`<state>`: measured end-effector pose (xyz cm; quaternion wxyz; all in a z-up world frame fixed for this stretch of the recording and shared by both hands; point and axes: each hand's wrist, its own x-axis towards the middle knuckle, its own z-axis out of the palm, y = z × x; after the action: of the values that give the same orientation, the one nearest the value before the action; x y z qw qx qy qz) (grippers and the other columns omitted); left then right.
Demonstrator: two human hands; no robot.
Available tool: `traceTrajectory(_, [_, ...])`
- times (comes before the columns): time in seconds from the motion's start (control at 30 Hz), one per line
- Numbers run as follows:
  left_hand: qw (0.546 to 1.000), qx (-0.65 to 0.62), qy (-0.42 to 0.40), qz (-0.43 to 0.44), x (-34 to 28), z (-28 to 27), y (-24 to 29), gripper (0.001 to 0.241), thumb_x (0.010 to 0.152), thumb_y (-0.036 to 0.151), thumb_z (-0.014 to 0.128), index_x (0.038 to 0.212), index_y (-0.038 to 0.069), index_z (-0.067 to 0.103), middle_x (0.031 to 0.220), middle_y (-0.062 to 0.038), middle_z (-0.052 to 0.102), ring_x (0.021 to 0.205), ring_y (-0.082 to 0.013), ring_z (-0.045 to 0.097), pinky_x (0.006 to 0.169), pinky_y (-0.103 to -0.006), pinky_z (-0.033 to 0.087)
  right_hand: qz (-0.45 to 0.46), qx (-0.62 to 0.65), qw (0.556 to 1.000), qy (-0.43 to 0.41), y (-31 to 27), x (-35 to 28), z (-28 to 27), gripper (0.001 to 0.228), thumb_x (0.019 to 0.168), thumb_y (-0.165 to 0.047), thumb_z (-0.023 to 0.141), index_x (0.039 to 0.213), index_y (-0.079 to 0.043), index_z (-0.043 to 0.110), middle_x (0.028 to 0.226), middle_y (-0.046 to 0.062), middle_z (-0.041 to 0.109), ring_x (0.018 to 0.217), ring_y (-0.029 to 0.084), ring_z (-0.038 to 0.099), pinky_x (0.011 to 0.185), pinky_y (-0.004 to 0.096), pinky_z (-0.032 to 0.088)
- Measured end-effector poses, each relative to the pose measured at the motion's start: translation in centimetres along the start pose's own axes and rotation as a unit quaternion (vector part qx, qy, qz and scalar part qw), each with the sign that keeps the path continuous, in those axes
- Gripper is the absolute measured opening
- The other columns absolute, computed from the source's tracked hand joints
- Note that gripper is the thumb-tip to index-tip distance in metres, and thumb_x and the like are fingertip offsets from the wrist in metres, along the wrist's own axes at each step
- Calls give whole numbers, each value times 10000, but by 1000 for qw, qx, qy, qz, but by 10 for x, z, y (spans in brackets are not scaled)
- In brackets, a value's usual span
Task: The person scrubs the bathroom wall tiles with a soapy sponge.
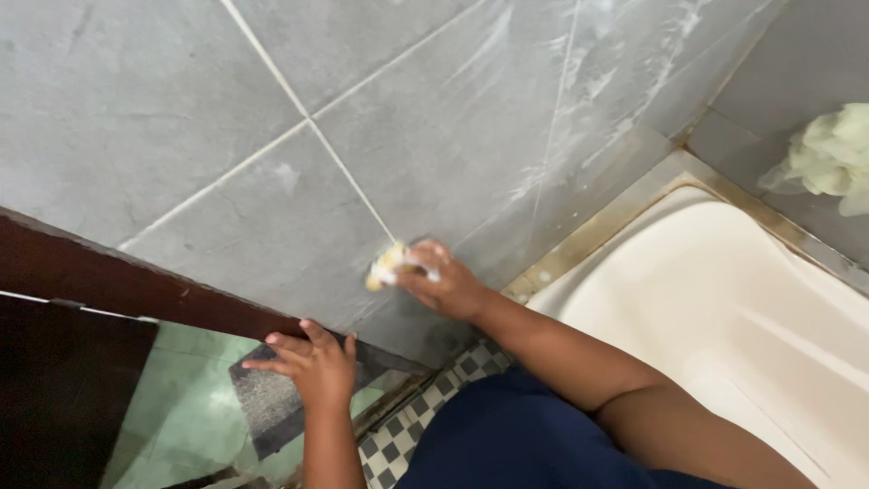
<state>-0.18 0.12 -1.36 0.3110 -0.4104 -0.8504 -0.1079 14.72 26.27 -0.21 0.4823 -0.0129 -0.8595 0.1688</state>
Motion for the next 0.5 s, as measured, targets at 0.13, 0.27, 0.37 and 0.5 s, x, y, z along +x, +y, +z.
traceTrajectory(0.13, [1000, 13, -8, -3, 4, -1, 0, 1416, 812, 557, 808, 1596, 130, -291, 1555, -271, -429, 1300, -596, 476, 1046, -885, -65, 91, -200, 969, 109, 81, 14, -54, 286, 853, -47, 640, 1137, -20, 619, 1089, 129, 608, 1022, 370, 556, 971, 575, 411])
traceTrajectory(0.27, [1000, 3, -3, -4, 4, -1, 5, 1407, 795, 548, 805, 1579, 122, -283, 1551, -291, -407, 1172, -578, 529, 1035, -898, -59, 273, -14, 904, 328, 112, 27, -71, 490, 977, 57, 559, 1456, 78, 454, 1473, 264, 404, 1348, 363, 466, 1146, 441, 397])
traceTrajectory(0.37, [1000, -9, 1, -10, 3, -1, 5, 1393, 798, 533, 801, 1569, 138, -290, 1553, -289, -407, 1166, -555, 538, 1037, -903, -62, 216, -63, 932, 283, 56, 33, -16, 459, 987, 41, 541, 1440, 68, 475, 1418, 263, 505, 1337, 384, 511, 1161, 455, 425])
traceTrajectory(0.5, [1000, -20, 24, -1, -1, 6, 0, 1401, 786, 537, 788, 1557, 179, -325, 1547, -246, -441, 1398, -689, 380, 1055, -870, -86, 33, 40, 998, 33, -20, 32, 3, 167, 984, -63, 646, 1140, -73, 586, 1145, 145, 562, 1096, 319, 547, 958, 473, 441])
